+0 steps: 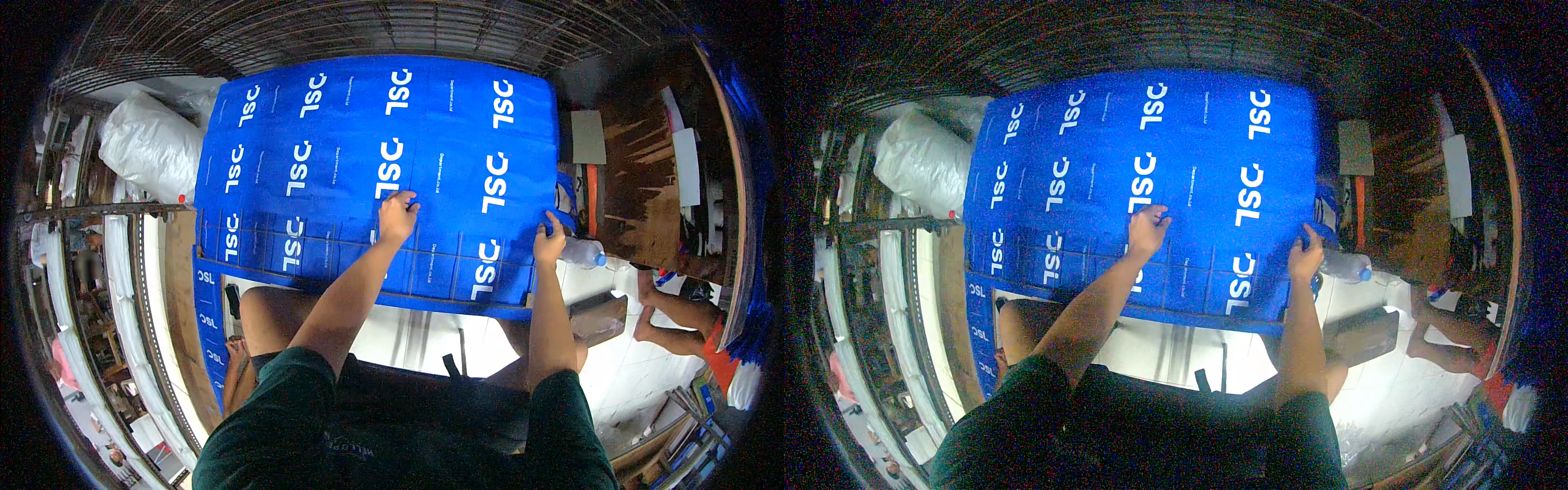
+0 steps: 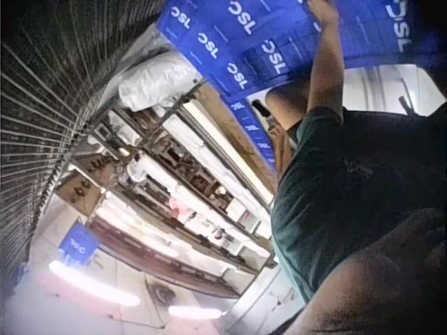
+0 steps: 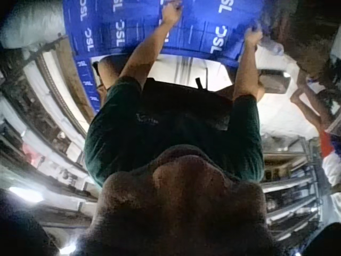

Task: The person folds blue tote bags with 'TSC' branding and stacks them on a table. The person repeatedly picks up a bag, folds it, and places it on a growing pile while a coworker works in the background.

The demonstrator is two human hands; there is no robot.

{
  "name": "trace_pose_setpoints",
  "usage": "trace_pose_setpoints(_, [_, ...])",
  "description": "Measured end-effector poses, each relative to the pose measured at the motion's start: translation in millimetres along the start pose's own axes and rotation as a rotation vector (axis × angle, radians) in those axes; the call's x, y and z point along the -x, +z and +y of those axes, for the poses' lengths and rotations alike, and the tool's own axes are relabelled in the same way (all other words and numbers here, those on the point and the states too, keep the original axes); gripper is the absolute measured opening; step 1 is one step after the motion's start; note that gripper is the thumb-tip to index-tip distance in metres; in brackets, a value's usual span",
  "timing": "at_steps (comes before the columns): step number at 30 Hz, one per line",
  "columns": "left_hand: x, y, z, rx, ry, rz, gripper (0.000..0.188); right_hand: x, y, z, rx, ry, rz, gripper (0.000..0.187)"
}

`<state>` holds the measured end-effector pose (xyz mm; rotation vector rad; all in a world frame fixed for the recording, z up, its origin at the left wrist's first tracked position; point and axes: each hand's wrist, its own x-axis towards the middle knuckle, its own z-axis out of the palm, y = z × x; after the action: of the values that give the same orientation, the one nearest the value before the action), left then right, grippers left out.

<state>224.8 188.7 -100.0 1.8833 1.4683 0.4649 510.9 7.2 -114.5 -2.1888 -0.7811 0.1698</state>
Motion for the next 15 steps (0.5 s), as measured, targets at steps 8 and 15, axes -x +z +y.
trace_pose_setpoints(8, [0,4,3,0.005,0.070,0.003,0.025,-1,-3,7,0.093,0.031,0.029,0.037])
trace_pose_setpoints(15, [-2,9,2,-0.013,0.062,-0.007,0.024,-3,-5,-1,0.112,0.028,0.033,0.037])
